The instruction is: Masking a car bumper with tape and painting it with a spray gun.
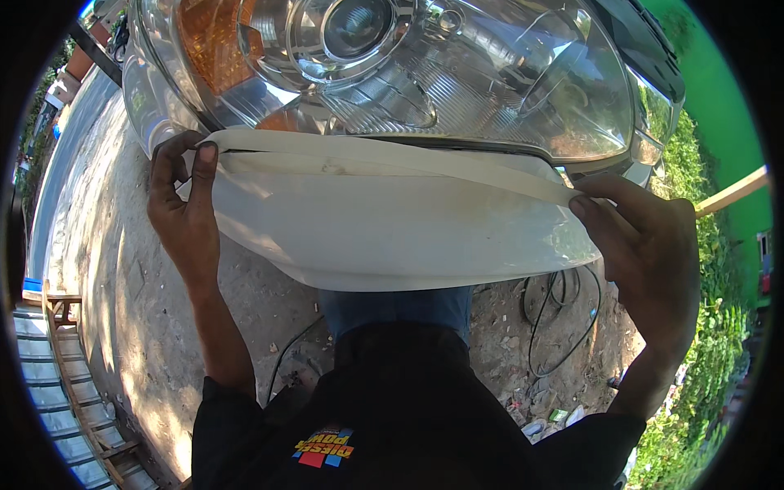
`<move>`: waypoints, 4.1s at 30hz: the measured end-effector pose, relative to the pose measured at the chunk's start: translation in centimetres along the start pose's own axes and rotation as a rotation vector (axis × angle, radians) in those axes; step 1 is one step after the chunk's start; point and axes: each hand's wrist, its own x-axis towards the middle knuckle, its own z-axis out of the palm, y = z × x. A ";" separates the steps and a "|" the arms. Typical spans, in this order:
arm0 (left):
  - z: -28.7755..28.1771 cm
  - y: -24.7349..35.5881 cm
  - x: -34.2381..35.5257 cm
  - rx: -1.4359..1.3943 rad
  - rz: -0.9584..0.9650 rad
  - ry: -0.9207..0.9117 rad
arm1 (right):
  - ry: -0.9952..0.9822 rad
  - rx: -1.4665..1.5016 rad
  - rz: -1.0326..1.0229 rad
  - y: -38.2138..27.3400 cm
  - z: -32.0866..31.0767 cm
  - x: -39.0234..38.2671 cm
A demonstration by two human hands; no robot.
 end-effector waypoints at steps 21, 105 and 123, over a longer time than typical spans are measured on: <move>1.3 -0.1 -0.5 0.137 0.146 0.006 | 0.041 0.003 0.022 1.0 0.0 0.5; 0.3 -2.6 -0.6 -0.008 0.118 0.039 | 0.224 -0.160 -0.194 2.1 1.4 2.8; 3.2 1.9 2.3 0.276 0.716 -0.094 | 0.211 -0.131 -0.238 3.1 2.4 2.9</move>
